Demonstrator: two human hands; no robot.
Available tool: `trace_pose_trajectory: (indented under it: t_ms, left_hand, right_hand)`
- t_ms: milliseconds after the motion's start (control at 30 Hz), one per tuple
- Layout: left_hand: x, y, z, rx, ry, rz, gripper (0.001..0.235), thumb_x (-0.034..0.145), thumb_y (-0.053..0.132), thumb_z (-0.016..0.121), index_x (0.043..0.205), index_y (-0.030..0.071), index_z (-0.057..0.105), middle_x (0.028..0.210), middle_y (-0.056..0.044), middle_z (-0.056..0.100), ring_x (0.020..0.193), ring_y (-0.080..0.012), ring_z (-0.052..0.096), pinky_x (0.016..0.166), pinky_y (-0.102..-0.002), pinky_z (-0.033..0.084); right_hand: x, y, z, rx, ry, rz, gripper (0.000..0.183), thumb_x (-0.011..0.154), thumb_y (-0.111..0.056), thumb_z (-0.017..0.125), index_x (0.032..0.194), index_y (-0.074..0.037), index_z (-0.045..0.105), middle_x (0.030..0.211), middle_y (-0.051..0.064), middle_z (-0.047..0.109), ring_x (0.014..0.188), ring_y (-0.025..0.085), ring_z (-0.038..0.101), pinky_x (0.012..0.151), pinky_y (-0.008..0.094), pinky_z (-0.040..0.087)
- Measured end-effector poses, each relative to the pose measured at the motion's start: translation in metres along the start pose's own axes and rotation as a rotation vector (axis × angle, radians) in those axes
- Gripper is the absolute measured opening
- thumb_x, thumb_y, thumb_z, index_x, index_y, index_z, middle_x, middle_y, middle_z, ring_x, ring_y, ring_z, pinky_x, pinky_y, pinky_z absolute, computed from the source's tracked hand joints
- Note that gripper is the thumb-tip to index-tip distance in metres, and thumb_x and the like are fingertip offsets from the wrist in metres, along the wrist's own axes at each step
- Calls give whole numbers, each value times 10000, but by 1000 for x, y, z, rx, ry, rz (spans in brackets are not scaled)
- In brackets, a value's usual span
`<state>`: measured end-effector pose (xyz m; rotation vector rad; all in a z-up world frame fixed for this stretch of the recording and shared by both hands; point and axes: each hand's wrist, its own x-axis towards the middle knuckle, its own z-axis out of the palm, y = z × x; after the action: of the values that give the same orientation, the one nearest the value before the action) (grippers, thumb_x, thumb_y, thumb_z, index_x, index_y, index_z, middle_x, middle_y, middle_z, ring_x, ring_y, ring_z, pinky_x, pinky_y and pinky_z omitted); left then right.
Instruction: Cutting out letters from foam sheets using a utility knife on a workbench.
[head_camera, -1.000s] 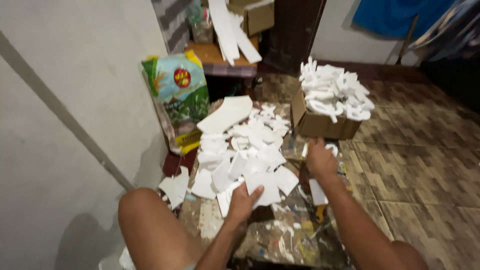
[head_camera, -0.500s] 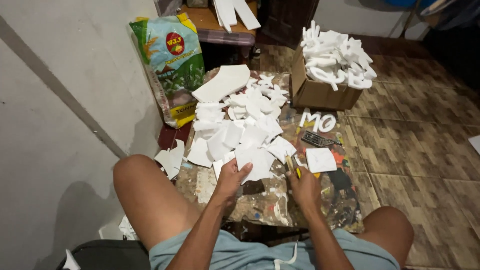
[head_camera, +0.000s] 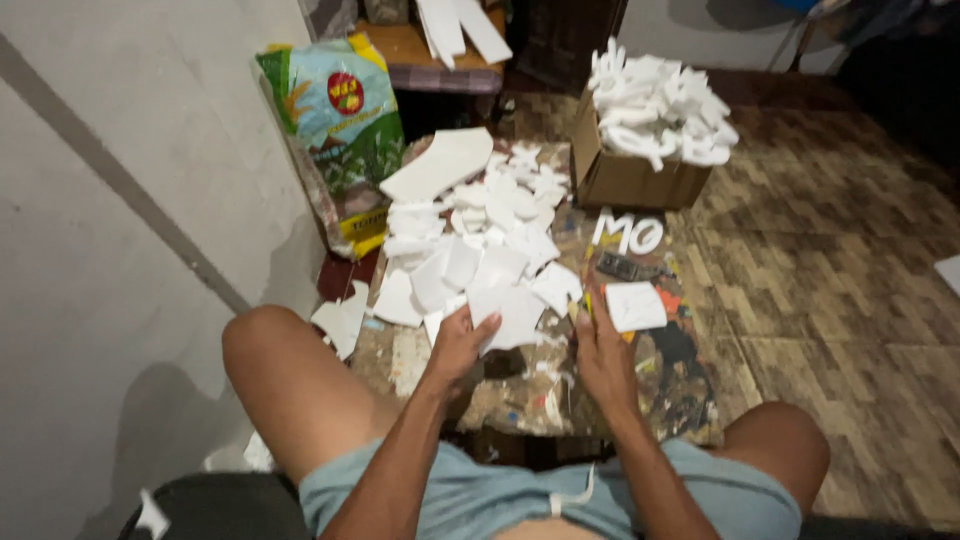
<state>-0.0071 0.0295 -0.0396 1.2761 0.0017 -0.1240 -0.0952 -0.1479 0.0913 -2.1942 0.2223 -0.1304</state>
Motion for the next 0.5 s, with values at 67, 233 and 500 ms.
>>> trace_pose_trajectory:
  t_ms: [67,233,500]
  left_hand:
    - [-6,3,3,-50,24,-17,367,894,164,752,1168,-43,624,913,-135,722,801,-190,689,716,-356,604]
    - [-6,-3,-8,68,30,7,472,858,214,798,1223,-27,622,951,-153,731,863,-205,695,748,-380,599]
    - [-6,3,5,-76,82,26,343,892,133,741,1174,-26,630,923,-73,697,847,-152,663,774,-308,578]
  right_hand:
    - [10,22,11,24,19,-36,547,997,-272,371,1542,-229,363,1321,234,571,1238,480,524,1058,577,403]
    - [21,60,36,95,64,-128,508,984,-314,469,1457,-134,513,1383,186,580,1282,368,533,1077,483,409]
    - [25,60,40,130,70,-209,421,984,-254,499,1366,-122,616,827,145,733,876,303,684,850,460,504]
